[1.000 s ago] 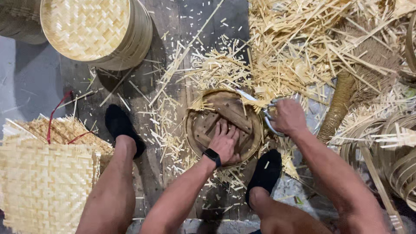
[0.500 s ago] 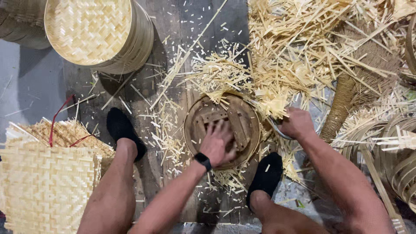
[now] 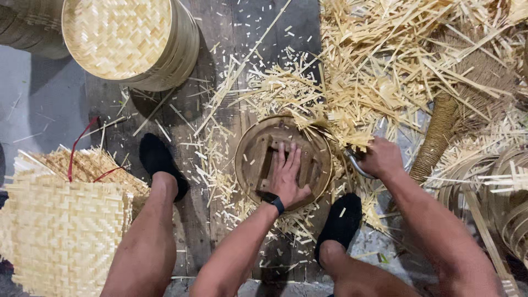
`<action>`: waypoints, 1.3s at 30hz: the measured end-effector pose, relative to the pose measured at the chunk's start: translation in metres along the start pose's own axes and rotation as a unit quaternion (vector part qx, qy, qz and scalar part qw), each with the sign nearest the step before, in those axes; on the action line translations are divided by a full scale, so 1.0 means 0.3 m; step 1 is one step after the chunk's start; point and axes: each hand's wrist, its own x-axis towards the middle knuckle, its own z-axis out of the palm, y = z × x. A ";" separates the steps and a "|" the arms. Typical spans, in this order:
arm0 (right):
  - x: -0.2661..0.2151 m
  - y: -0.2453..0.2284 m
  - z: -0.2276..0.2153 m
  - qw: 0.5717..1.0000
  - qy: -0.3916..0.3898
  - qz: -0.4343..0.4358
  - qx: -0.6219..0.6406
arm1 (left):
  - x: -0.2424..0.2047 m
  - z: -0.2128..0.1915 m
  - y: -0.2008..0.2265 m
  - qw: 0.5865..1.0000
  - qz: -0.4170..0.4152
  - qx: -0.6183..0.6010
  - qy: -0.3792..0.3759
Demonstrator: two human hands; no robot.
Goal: The person places a circular bamboo frame onto a woven mat, flips it over, and uses shears to trim the excess woven material around the edge. The person then stacks the finished basket and repeats the process with another mat.
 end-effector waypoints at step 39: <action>0.105 0.221 0.069 0.961 -0.043 0.242 0.125 | -0.017 -0.159 0.070 0.953 0.109 0.002 -0.283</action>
